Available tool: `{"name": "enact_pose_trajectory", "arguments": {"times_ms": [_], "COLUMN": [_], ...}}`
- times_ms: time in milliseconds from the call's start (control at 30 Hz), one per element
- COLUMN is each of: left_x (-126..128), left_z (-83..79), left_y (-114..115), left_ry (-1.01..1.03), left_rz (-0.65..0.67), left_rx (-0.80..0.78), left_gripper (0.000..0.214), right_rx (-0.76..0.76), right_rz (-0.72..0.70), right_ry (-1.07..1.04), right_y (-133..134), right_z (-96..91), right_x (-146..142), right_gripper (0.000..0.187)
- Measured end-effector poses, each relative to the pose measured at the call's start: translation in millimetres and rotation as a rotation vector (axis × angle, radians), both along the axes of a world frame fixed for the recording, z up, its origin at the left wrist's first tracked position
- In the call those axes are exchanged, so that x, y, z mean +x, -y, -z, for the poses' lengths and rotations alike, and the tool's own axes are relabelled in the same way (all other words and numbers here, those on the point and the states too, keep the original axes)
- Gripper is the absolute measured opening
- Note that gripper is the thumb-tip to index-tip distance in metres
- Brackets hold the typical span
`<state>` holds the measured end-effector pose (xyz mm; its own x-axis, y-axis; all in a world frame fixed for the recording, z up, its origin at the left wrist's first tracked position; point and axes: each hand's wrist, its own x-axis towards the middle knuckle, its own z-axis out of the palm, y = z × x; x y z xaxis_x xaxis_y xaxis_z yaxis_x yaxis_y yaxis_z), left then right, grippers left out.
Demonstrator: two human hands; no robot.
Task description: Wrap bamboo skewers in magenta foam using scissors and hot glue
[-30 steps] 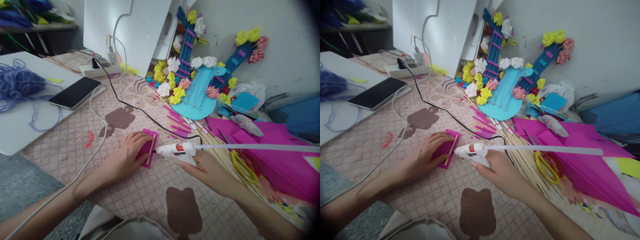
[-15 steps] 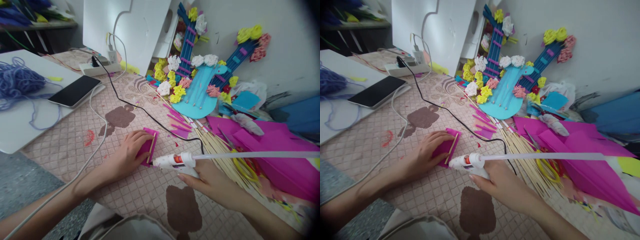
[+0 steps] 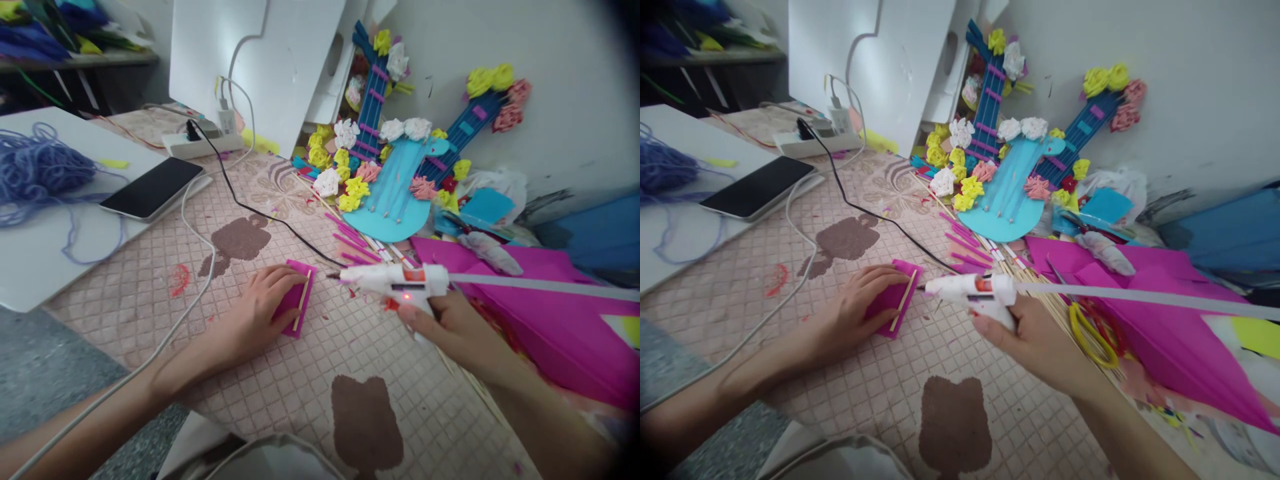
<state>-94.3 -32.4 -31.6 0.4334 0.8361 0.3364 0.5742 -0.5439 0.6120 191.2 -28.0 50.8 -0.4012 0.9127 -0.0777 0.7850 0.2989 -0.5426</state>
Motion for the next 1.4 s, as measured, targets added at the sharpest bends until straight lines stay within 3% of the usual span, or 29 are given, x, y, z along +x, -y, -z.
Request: {"name": "enact_pose_trajectory", "arguments": {"times_ms": [167, 300, 400, 533, 667, 800, 1033, 1400], "left_x": [1, 2, 2, 3, 4, 5, 5, 5], "left_z": [-3.2, -5.1, -5.8, -3.5, -0.3, -2.0, -5.2, -6.5], "left_y": [1, 2, 2, 2, 0, 0, -2, -2], "left_ry": [-0.007, -0.010, -0.009, -0.003, 0.006, 0.001, -0.034, -0.044], "left_rz": [-0.004, -0.018, -0.017, -0.013, -0.024, -0.026, -0.022, -0.010], "left_rx": [-0.007, 0.003, 0.005, 0.013, 0.035, 0.027, 0.000, -0.016], "left_gripper": [0.042, 0.042, 0.041, 0.039, 0.041, 0.041, 0.039, 0.032], "right_rx": [0.086, 0.201, 0.236, 0.284, 0.343, 0.364, 0.361, 0.405], "right_rz": [0.169, 0.160, 0.107, 0.072, 0.058, 0.055, 0.054, 0.035], "right_ry": [-0.136, -0.240, -0.305, -0.334, -0.325, -0.307, -0.273, -0.412], "right_y": [-33, -75, -114, -161, -186, -193, -190, -138], "right_z": [-15.3, -18.8, -2.3, 34.6, 63.9, 76.2, 73.5, 62.9], "right_x": [-7, -41, -70, -111, -144, -156, -147, -98], "right_gripper": [0.040, 0.030, 0.027, 0.024, 0.020, 0.022, 0.026, 0.034]}}
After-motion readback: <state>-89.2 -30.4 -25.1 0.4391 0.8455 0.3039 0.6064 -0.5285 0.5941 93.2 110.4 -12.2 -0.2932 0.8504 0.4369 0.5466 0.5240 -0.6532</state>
